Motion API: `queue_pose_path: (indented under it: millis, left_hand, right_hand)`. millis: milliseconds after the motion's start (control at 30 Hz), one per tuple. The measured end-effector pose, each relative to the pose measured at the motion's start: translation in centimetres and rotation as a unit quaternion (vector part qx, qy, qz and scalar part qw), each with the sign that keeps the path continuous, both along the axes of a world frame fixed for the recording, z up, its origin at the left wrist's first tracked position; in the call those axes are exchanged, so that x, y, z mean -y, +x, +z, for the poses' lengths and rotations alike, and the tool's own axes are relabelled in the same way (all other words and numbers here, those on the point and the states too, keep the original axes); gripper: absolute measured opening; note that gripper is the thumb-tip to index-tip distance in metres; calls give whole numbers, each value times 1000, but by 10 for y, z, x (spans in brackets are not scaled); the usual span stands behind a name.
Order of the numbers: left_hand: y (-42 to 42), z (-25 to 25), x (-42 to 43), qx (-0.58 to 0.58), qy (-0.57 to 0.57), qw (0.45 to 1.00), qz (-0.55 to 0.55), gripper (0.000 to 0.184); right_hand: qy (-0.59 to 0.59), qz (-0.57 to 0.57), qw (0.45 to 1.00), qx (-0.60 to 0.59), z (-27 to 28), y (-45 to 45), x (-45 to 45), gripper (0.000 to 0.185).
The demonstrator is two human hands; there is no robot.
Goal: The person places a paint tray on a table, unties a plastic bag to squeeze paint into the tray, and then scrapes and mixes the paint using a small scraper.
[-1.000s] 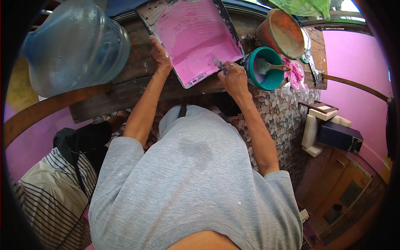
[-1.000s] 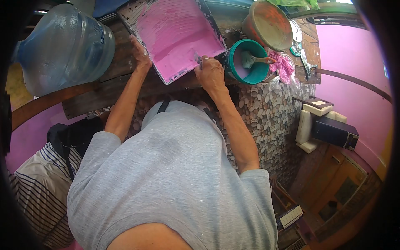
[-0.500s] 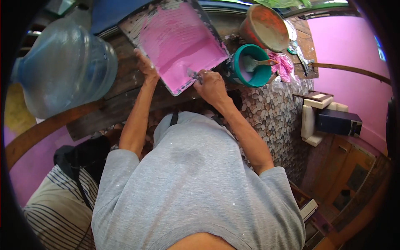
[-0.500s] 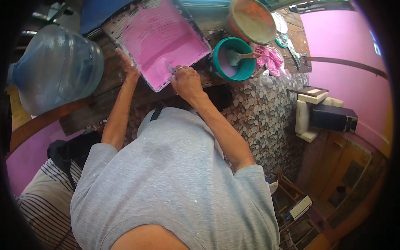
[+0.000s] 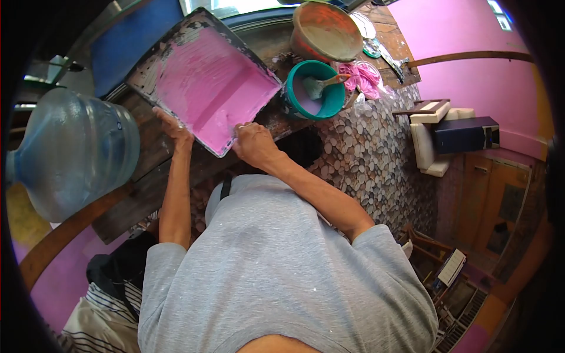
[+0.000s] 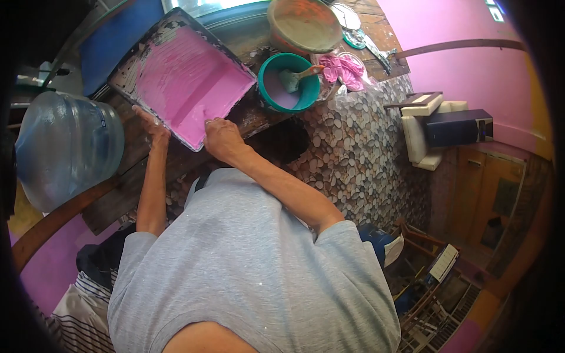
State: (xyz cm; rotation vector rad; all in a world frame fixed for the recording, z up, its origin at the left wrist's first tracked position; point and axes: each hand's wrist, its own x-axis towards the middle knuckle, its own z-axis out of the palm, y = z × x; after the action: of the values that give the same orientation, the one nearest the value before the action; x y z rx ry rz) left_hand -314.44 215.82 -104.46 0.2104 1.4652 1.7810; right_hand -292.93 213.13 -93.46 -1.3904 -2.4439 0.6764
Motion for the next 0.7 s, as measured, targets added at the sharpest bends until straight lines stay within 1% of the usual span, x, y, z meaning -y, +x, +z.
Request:
queue_pose_path:
  millis: [33,67,100,133,167,200,233,267,300,367,400,433,467,500,533,600,633,667,700]
  left_hand:
    - [0,0,0,-18,-33,999,5,76]
    - [-3,-10,-1,-6,6,1000,5,69]
    - [-7,-33,3,-3,8,1000,0,69]
    - [-10,-64,10,-340,16,940,3,65]
    - [-17,-73,9,-496,21,868,-9,64]
    - [-22,-76,8,-637,28,771,7,62]
    - [-28,-79,4,-433,-14,901,-14,60]
    - [-29,-83,1,-319,-31,947,-33,59]
    - [-26,-76,-3,-202,-54,977,-39,58]
    - [-21,-63,-2,-233,-52,971,-16,59]
    - [-16,-47,-1,-244,-50,969,-9,59]
    - [1,4,0,-134,-54,989,16,60]
    - [11,33,0,-23,-57,997,40,62]
    - [-1,2,0,-23,-55,998,38,62]
    - [-22,-56,0,-119,-64,991,7,64]
    - [-24,-64,-3,-214,-71,974,-26,65]
    - [-12,-28,-3,-85,-61,995,-5,67]
    - [0,10,-2,44,-52,997,33,68]
    - [3,15,-3,46,-49,997,36,67]
  right_hand:
    - [-3,19,1000,-16,2,0,0,17]
    - [4,9,1000,-17,5,0,-1,19]
    - [6,4,1000,-15,4,2,-1,19]
    - [5,-11,1000,-13,3,2,-1,18]
    - [3,-25,1000,-12,2,2,0,18]
    - [5,-29,999,-11,4,1,3,18]
    - [-2,-5,1000,-13,6,-1,7,18]
    - [-9,19,1000,-14,7,-2,8,17]
    - [-6,16,1000,-13,6,-2,7,17]
    - [42,8,997,-65,4,-1,4,16]
    - [44,7,997,-65,3,0,4,16]
    - [29,-4,999,-36,3,0,4,16]
    - [13,-15,1000,-8,2,0,6,16]
    - [15,-17,1000,-8,0,-2,9,16]
    - [8,3,1000,-17,-1,-4,13,16]
    - [5,24,999,-37,-4,-5,14,17]
    - [6,22,999,-36,-3,-4,14,17]
    - [13,3,999,-40,0,-3,13,17]
    - [22,-16,999,-45,2,-2,10,17]
